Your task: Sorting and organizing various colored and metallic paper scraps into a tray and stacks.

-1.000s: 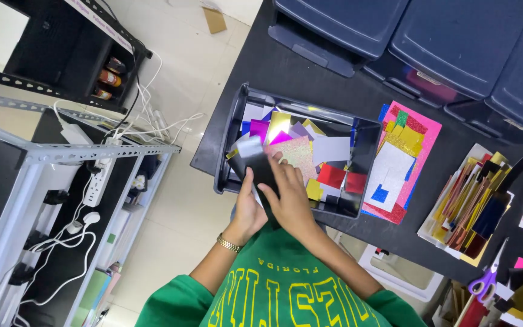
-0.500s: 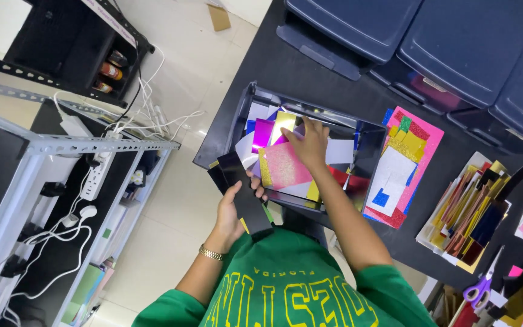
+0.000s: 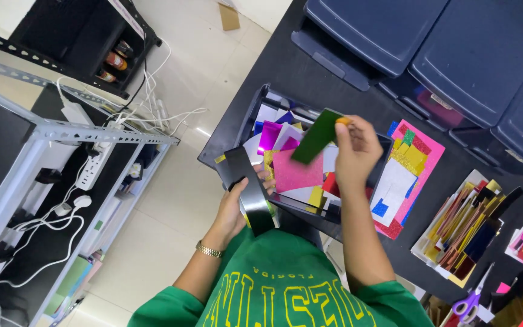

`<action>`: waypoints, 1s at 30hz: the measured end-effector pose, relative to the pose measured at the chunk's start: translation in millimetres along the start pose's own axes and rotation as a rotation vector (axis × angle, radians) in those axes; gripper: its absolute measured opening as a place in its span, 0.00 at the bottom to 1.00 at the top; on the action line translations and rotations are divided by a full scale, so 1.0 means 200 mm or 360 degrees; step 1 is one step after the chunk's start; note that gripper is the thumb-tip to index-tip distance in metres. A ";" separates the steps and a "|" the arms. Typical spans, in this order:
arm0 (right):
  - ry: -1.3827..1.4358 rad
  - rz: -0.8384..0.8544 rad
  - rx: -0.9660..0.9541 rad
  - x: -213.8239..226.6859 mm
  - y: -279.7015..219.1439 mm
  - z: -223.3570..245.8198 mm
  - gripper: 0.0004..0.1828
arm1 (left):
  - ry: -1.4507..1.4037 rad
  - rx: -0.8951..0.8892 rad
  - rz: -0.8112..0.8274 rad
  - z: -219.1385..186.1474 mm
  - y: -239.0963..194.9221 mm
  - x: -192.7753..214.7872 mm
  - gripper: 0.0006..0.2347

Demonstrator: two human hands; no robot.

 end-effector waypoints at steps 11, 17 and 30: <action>0.0068 0.0941 -0.0458 -0.35 -0.54 -0.10 0.09 | 0.0226 0.0479 -0.0158 0.17 -0.07 0.03 0.22; -0.0548 0.0857 -0.0320 -0.39 -0.23 -0.45 0.19 | 0.0005 0.0230 0.0146 0.11 -0.10 0.06 0.19; -0.1154 0.1554 -0.0422 -0.57 -0.07 -0.58 0.14 | 0.0025 0.0096 0.0106 0.04 -0.16 0.11 0.21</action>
Point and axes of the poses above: each hand's wrist, its own y-axis towards the middle knuckle, its own x-axis out of the back of the hand, z = x × y, the point moved 5 cm from there along y, towards the middle knuckle, and after that the axes turned 8 degrees about y, right-handed, at the moved point
